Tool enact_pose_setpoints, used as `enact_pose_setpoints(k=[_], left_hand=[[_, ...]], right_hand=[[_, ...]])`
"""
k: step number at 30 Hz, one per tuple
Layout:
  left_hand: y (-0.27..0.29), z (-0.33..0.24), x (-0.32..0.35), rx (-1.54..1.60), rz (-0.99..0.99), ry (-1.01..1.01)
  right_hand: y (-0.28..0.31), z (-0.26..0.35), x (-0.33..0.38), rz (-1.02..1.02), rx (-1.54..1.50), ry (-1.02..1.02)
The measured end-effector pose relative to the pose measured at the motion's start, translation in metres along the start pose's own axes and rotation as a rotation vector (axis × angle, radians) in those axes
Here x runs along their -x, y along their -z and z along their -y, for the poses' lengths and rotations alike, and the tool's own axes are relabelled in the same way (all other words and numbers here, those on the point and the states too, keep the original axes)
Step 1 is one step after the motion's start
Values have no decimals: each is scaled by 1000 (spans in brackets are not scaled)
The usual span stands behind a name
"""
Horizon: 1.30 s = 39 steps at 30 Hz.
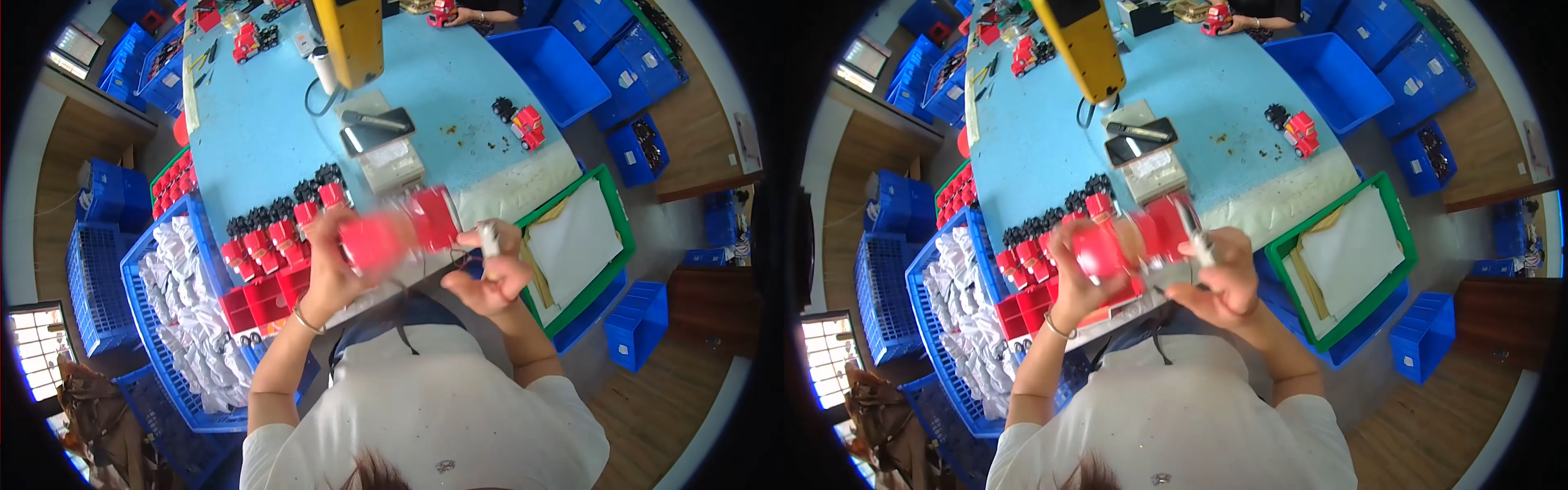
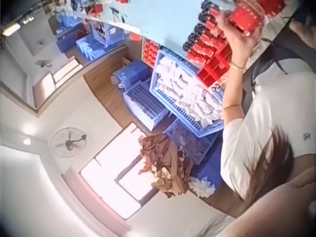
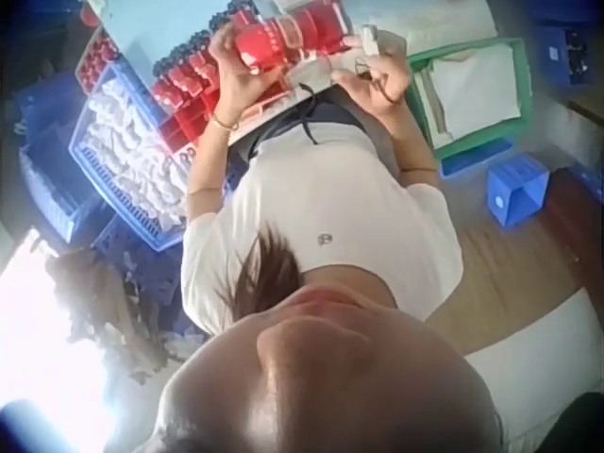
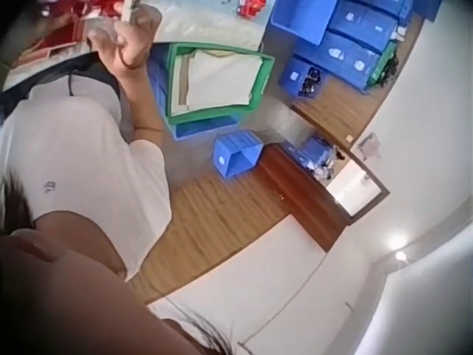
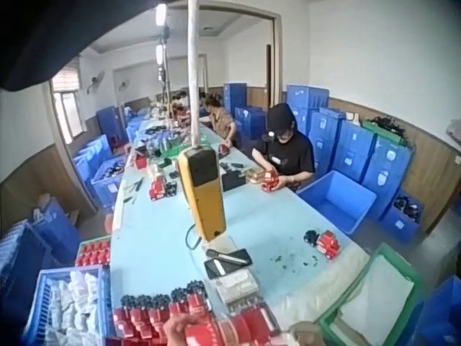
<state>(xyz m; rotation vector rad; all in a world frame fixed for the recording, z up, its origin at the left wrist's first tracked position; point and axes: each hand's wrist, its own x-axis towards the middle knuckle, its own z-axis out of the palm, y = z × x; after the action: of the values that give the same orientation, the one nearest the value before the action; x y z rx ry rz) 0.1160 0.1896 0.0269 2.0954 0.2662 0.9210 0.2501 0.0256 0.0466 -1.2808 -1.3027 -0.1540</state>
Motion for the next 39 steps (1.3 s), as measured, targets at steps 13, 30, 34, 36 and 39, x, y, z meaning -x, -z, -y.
enact_pose_setpoints(k=[13,30,34,36,39], left_hand=[[40,-12,53,1266,-47,1039],[24,-4,50,1472,44,1023],[19,9,58,1369,-97,732],[20,29,71,1350,-107,631],[28,35,80,1311,-109,552]], right_hand=[[-50,47,-33,223,-137,-320],[-76,45,-2,-64,285,27],[-85,57,5,-273,149,-80],[-82,61,27,-162,-61,-315],[-56,69,39,383,-99,-566]])
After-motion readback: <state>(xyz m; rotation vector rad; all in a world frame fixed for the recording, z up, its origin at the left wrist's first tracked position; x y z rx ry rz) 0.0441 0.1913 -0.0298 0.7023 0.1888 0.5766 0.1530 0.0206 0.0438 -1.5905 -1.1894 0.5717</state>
